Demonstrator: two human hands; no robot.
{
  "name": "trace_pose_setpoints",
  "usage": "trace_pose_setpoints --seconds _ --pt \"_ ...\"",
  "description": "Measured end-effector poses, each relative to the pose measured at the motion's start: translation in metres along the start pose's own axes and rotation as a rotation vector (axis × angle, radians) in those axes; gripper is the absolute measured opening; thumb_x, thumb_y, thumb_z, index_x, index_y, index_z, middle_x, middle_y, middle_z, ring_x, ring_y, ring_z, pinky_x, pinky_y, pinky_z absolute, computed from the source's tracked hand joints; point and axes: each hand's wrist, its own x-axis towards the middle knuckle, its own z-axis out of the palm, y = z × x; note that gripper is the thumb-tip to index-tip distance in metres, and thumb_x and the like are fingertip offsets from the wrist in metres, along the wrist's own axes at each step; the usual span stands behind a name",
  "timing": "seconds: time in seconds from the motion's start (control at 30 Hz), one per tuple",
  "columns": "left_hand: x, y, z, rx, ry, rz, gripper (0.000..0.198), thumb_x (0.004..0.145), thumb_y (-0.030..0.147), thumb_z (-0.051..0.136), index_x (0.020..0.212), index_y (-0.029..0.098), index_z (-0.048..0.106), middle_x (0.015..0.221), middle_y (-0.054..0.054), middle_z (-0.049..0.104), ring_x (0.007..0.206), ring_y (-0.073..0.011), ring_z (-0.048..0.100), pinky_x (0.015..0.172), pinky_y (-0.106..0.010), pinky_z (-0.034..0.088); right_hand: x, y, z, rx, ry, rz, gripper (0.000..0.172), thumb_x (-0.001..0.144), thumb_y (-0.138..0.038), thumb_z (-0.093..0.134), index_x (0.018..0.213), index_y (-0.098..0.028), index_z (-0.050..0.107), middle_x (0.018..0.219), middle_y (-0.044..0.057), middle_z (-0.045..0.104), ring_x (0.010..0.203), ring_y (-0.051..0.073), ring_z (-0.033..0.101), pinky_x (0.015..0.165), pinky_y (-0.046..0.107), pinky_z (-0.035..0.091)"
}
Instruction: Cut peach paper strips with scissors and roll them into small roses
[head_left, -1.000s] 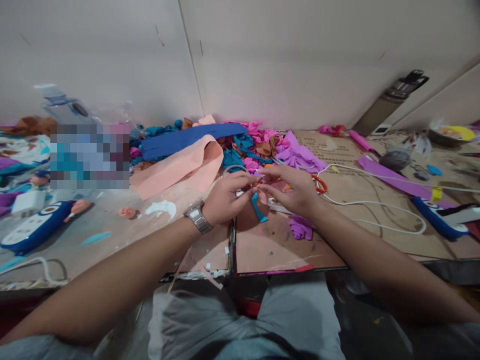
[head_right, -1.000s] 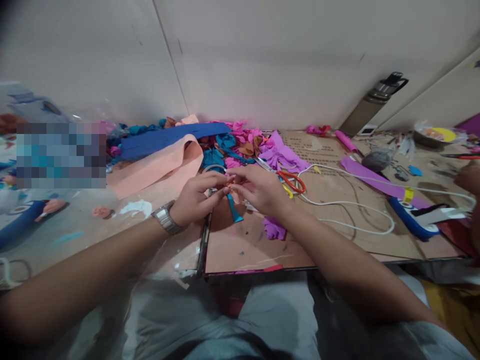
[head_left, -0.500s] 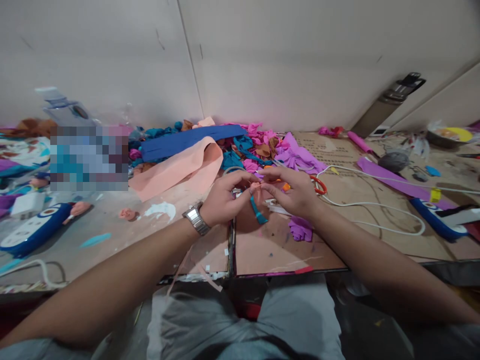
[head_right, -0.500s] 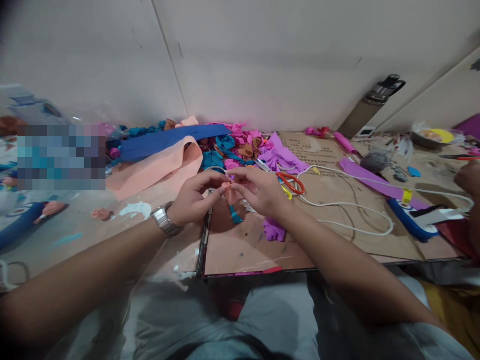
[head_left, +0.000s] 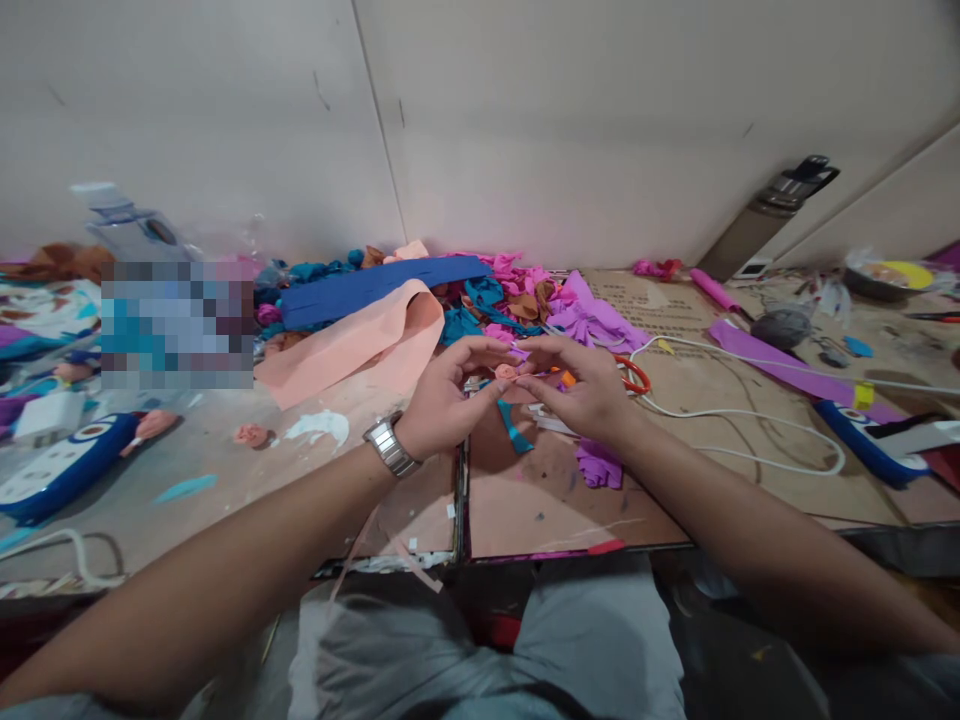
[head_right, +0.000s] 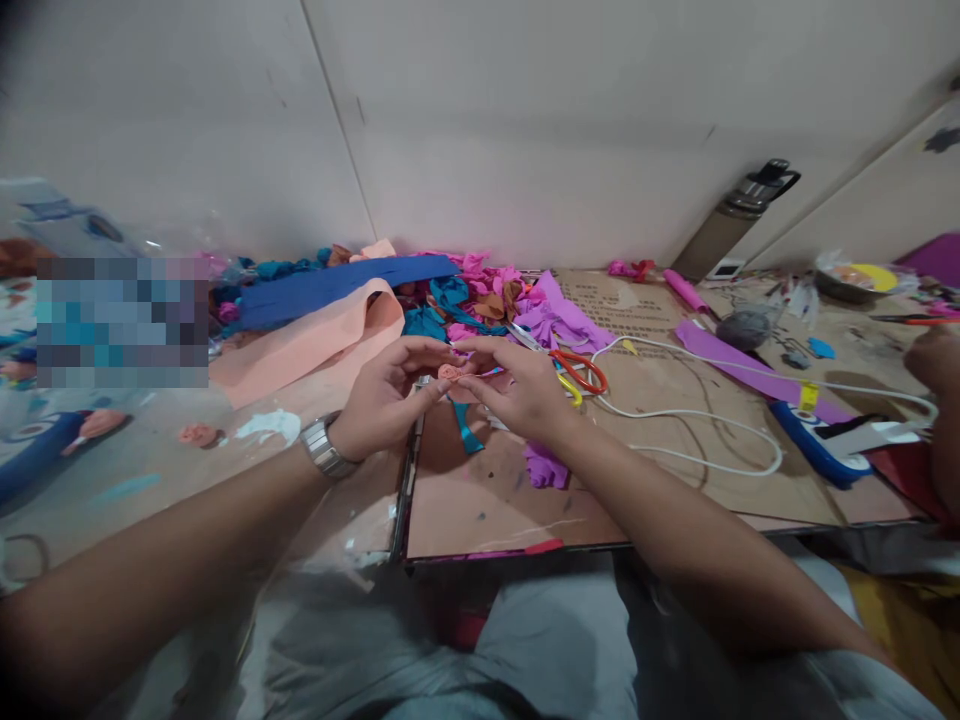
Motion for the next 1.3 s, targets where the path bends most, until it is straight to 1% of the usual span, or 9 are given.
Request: trace_pose_setpoints --seconds 0.27,0.43,0.6,0.73,0.83,0.97,1.03,1.13,1.3 --pt "-0.002 0.0 0.003 -0.077 -0.02 -0.076 0.042 0.092 0.031 0.069 0.131 0.02 0.058 0.141 -0.016 0.061 0.124 -0.0288 0.065 0.104 -0.043 0.054 -0.001 0.001 0.004 0.043 0.025 0.035 0.04 0.086 -0.028 0.077 0.124 -0.024 0.065 0.094 0.003 0.077 0.084 0.017 0.075 0.078 0.03 0.06" --pt "-0.004 -0.003 0.004 -0.067 -0.08 -0.003 0.044 0.093 0.029 0.067 0.135 0.022 0.057 0.141 -0.015 0.06 0.128 -0.0285 0.063 0.107 -0.043 0.053 -0.002 -0.001 0.003 0.018 0.001 0.025 0.04 0.087 -0.031 0.077 0.125 -0.026 0.065 0.1 0.003 0.077 0.086 0.017 0.074 0.081 0.032 0.06" --pt "-0.005 -0.003 0.004 -0.069 -0.113 -0.025 0.049 0.093 0.029 0.067 0.14 0.023 0.054 0.143 -0.015 0.058 0.128 -0.0289 0.063 0.109 -0.045 0.051 -0.003 0.001 0.004 0.03 -0.005 0.012 0.045 0.085 -0.032 0.079 0.127 -0.025 0.064 0.103 0.005 0.076 0.089 0.017 0.073 0.084 0.032 0.059" --pt "-0.006 0.0 0.005 -0.18 -0.169 -0.088 0.062 0.093 0.031 0.068 0.15 0.026 0.043 0.143 -0.016 0.059 0.13 -0.0303 0.062 0.104 -0.045 0.055 -0.004 0.002 0.005 0.088 -0.018 0.04 0.057 0.084 -0.035 0.08 0.136 -0.028 0.058 0.098 0.003 0.074 0.087 0.018 0.072 0.08 0.032 0.06" --pt "-0.007 0.0 0.007 -0.294 -0.188 -0.135 0.073 0.093 0.032 0.068 0.156 0.03 0.032 0.142 -0.016 0.061 0.129 -0.0284 0.062 0.103 -0.044 0.056 -0.006 0.002 0.006 0.129 0.001 0.084 0.069 0.082 -0.033 0.082 0.144 -0.03 0.051 0.096 0.002 0.071 0.089 0.019 0.071 0.075 0.031 0.06" --pt "-0.008 -0.002 0.009 -0.365 -0.2 -0.183 0.082 0.091 0.037 0.07 0.159 0.034 0.024 0.144 -0.015 0.06 0.128 -0.0269 0.064 0.104 -0.044 0.055 -0.009 0.004 0.008 0.177 -0.012 0.101 0.077 0.082 -0.033 0.082 0.149 -0.031 0.042 0.099 0.004 0.071 0.092 0.021 0.071 0.075 0.033 0.06" --pt "-0.009 -0.003 0.009 -0.372 -0.211 -0.203 0.085 0.09 0.038 0.071 0.16 0.034 0.022 0.146 -0.016 0.058 0.133 -0.0276 0.06 0.107 -0.046 0.052 -0.01 0.004 0.009 0.193 -0.024 0.095 0.078 0.083 -0.032 0.081 0.149 -0.032 0.039 0.099 0.003 0.072 0.091 0.021 0.072 0.074 0.032 0.059" --pt "-0.01 -0.003 0.009 -0.384 -0.235 -0.212 0.087 0.09 0.041 0.071 0.161 0.034 0.021 0.153 -0.015 0.051 0.144 -0.0283 0.048 0.114 -0.049 0.045 -0.01 0.003 0.01 0.21 -0.028 0.077 0.079 0.083 -0.031 0.081 0.15 -0.032 0.039 0.096 0.002 0.072 0.09 0.02 0.072 0.073 0.031 0.058" --pt "-0.012 0.002 0.011 -0.379 -0.249 -0.2 0.086 0.091 0.039 0.07 0.161 0.035 0.019 0.162 -0.013 0.038 0.151 -0.027 0.036 0.119 -0.047 0.04 -0.008 0.0 0.012 0.201 -0.025 0.04 0.077 0.084 -0.029 0.079 0.15 -0.03 0.04 0.092 0.001 0.07 0.087 0.019 0.07 0.079 0.033 0.057"
